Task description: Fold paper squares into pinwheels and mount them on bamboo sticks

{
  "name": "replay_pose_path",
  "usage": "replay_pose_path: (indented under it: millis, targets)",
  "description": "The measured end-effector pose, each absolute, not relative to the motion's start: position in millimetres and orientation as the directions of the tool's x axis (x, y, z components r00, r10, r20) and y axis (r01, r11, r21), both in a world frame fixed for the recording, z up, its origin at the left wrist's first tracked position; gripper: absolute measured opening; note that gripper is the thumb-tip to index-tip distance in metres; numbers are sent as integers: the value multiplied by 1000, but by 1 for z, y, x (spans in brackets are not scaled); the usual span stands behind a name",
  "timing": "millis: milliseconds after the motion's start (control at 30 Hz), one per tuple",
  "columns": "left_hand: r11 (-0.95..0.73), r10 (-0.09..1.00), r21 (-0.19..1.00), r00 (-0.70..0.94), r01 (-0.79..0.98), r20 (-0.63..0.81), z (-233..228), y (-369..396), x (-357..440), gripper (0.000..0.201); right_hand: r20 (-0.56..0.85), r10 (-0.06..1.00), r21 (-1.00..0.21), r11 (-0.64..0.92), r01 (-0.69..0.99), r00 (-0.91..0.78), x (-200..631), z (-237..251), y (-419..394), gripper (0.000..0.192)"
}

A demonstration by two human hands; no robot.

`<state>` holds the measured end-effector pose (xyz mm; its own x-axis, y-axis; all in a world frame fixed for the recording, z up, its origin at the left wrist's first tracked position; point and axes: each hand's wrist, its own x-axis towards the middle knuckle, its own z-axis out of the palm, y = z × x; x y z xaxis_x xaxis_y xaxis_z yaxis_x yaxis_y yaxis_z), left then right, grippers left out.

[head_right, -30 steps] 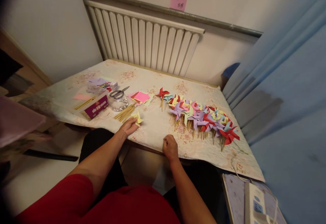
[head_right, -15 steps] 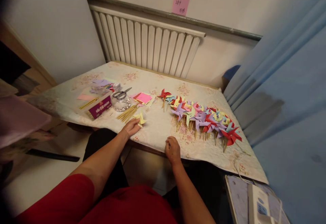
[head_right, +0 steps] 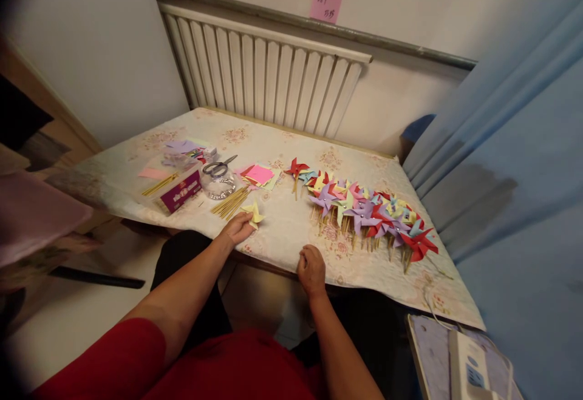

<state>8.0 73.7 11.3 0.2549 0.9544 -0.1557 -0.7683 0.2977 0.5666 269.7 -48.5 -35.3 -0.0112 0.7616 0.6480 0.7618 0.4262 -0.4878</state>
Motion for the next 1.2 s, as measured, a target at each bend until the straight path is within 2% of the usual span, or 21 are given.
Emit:
replay_pose_path:
  millis: [567,1200]
  targets:
    - [303,951,579,276,-757,-137,6,75,7,17,661,750,-462,402,790,5,268,-38,-50,20]
    - [327,941,522,319,-787,-109,4,74,5,14,667,745,-439,394,807,0,267,-39,-51,18]
